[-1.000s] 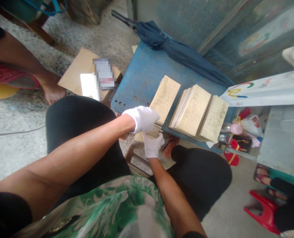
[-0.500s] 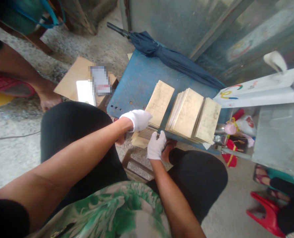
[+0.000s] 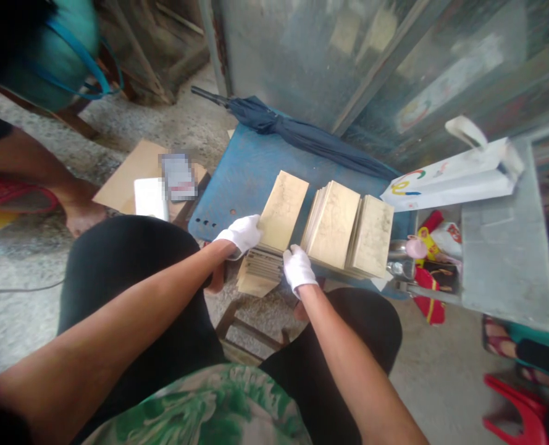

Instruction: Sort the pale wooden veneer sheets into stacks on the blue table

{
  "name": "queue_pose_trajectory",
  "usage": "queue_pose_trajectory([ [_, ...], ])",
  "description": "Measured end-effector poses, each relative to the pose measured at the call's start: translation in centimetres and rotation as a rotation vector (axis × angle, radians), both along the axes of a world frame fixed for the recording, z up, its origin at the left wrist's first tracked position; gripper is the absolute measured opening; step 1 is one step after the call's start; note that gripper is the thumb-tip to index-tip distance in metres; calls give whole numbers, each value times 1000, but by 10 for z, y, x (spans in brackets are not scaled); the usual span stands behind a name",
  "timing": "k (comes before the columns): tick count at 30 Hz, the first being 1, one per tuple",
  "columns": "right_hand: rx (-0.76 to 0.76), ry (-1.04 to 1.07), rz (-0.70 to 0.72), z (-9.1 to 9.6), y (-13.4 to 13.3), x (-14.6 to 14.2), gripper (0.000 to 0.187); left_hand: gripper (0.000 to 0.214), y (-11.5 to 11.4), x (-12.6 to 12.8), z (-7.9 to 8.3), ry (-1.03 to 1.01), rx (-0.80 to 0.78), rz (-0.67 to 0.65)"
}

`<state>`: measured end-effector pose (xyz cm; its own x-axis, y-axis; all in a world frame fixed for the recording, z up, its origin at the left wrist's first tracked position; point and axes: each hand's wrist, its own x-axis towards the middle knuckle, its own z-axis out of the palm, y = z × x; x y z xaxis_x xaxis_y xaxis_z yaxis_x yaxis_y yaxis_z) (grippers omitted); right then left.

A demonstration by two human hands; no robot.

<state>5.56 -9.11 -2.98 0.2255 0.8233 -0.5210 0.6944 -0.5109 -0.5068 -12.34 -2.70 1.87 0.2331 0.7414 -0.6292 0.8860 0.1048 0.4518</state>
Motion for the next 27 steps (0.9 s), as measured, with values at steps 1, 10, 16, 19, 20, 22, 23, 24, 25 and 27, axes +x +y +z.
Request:
queue_pose_trajectory([
  [1, 4, 1, 3, -3, -1, -4, 26, 36, 0, 0, -1, 11, -1, 21],
  [10, 25, -31, 65, -14, 7, -14, 18, 35, 4, 6, -19, 8, -36, 136],
  [16, 3, 33, 44, -14, 7, -14, 20, 36, 7, 13, -25, 12, -54, 147],
  [19, 22, 139, -28, -15, 7, -15, 25, 35, 8, 13, -24, 5, -47, 147],
  [20, 29, 185, -62, -16, 6, -15, 26, 35, 8, 13, -24, 1, -45, 144],
  [22, 27, 276, -137, -18, 5, -16, 28, 36, 8, 13, -23, 7, -48, 141],
  [23, 20, 314, -176, -19, 5, -16, 28, 36, 8, 13, -23, 14, -51, 140],
  [24, 10, 349, -213, -19, 4, -16, 29, 36, 8, 14, -22, 22, -53, 140],
  [25, -3, 379, -248, -19, 4, -17, 29, 36, 8, 14, -22, 30, -53, 139],
  [27, -33, 436, -302, -16, 3, -18, 30, 35, 7, 15, -20, 38, -51, 137],
])
